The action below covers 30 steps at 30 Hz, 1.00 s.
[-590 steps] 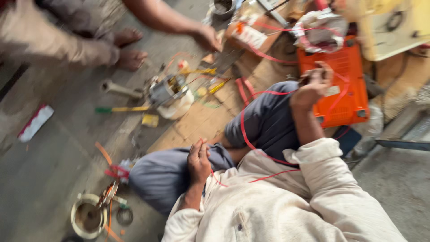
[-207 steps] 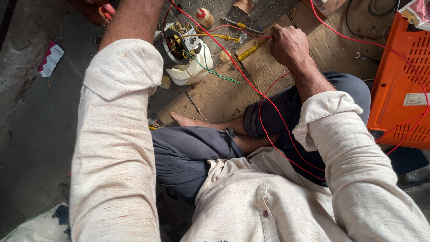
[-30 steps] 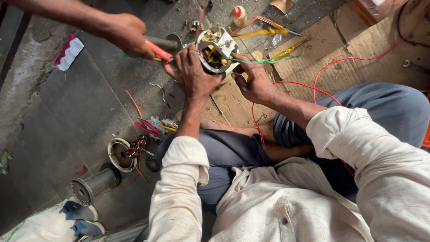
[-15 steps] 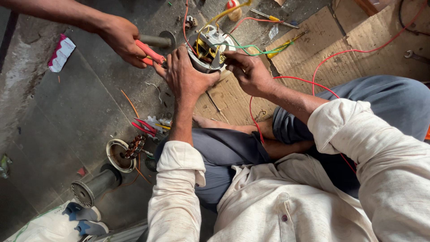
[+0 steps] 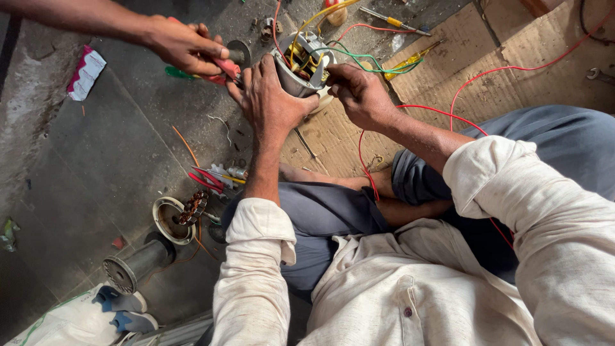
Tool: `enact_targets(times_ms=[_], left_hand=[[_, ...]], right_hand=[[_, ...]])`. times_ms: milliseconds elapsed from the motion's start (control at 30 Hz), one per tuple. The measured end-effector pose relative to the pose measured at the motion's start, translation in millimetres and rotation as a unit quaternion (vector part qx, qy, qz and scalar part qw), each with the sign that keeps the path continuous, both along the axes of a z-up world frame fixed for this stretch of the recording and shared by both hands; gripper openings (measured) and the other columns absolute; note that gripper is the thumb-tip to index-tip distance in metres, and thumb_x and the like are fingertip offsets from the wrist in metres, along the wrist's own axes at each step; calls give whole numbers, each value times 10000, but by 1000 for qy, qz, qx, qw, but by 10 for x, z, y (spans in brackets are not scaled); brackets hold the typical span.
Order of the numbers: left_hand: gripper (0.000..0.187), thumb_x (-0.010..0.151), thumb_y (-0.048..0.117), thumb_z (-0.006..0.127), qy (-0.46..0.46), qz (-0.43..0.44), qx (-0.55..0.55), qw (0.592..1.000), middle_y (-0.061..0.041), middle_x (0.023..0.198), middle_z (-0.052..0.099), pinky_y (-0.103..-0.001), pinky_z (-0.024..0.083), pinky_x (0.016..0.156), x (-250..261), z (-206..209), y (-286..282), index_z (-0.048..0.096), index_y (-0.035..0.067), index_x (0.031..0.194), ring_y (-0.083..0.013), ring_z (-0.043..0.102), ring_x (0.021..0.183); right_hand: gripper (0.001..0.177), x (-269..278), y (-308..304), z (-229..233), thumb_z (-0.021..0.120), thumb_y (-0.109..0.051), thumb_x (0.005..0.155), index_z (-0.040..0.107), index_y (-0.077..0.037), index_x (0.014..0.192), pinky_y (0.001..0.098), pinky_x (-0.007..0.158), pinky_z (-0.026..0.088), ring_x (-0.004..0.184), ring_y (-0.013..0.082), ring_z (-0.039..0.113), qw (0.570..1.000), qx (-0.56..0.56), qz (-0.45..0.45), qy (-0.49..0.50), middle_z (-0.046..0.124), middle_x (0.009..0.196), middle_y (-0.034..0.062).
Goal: The person repairs an electric motor by stripping and connecting various colored wires using a pair of pliers and their hands while seated on the floor.
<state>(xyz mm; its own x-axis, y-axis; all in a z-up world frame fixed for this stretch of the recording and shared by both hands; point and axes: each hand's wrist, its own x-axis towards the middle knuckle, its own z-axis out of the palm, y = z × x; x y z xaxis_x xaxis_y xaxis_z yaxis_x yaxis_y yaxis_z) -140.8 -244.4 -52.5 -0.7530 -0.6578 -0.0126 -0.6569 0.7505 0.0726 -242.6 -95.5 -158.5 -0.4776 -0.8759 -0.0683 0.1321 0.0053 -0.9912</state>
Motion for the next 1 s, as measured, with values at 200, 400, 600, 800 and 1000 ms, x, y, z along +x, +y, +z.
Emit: enact_targets(times_ms=[200, 400, 600, 800, 1000], left_hand=[[985, 493, 553, 904, -10, 4, 21, 1000, -91, 1171, 679, -630, 266, 1086, 12, -70, -83, 553, 84, 1286, -314, 567, 1193], [1094, 563, 627, 928, 43, -55, -37, 997, -121, 1254, 628, -649, 271, 1089, 52, -224, -190, 507, 64, 1401, -324, 545, 1228], [1136, 587, 642, 938, 32, -60, 23, 997, -148, 1253, 612, -556, 331, 1085, 153, -247, -358, 519, 10, 1433, -343, 535, 1241], [1106, 618, 644, 950, 61, -71, 86, 992, -204, 1298, 615, -527, 377, 1095, 224, -276, -519, 549, 2, 1425, -383, 530, 1284], [1079, 645, 618, 971, 70, -71, 82, 992, -222, 1310, 611, -533, 384, 1085, 213, -249, -489, 550, -14, 1412, -396, 532, 1291]], right_hand=[[390, 0, -27, -48, 568, 90, 1000, 578, 23, 1384, 322, 958, 566, 1097, 194, 656, 1000, -16, -7, 18, 641, 1173, 127], [398, -59, -50, -74, 596, 47, 999, 567, 3, 1394, 312, 924, 563, 1032, 176, 692, 999, 17, -7, 35, 714, 1124, 96], [425, -90, -60, -53, 627, 45, 999, 574, -2, 1418, 341, 899, 558, 1037, 215, 693, 992, -22, 1, 126, 695, 1145, 130], [499, -91, -67, 54, 588, 39, 975, 537, -13, 1469, 328, 881, 584, 969, 188, 715, 991, -34, 23, 130, 685, 1153, 133], [305, -115, -200, 180, 672, -13, 1007, 612, -2, 1306, 346, 782, 595, 883, 237, 759, 971, -50, -59, 226, 730, 1059, 137]])
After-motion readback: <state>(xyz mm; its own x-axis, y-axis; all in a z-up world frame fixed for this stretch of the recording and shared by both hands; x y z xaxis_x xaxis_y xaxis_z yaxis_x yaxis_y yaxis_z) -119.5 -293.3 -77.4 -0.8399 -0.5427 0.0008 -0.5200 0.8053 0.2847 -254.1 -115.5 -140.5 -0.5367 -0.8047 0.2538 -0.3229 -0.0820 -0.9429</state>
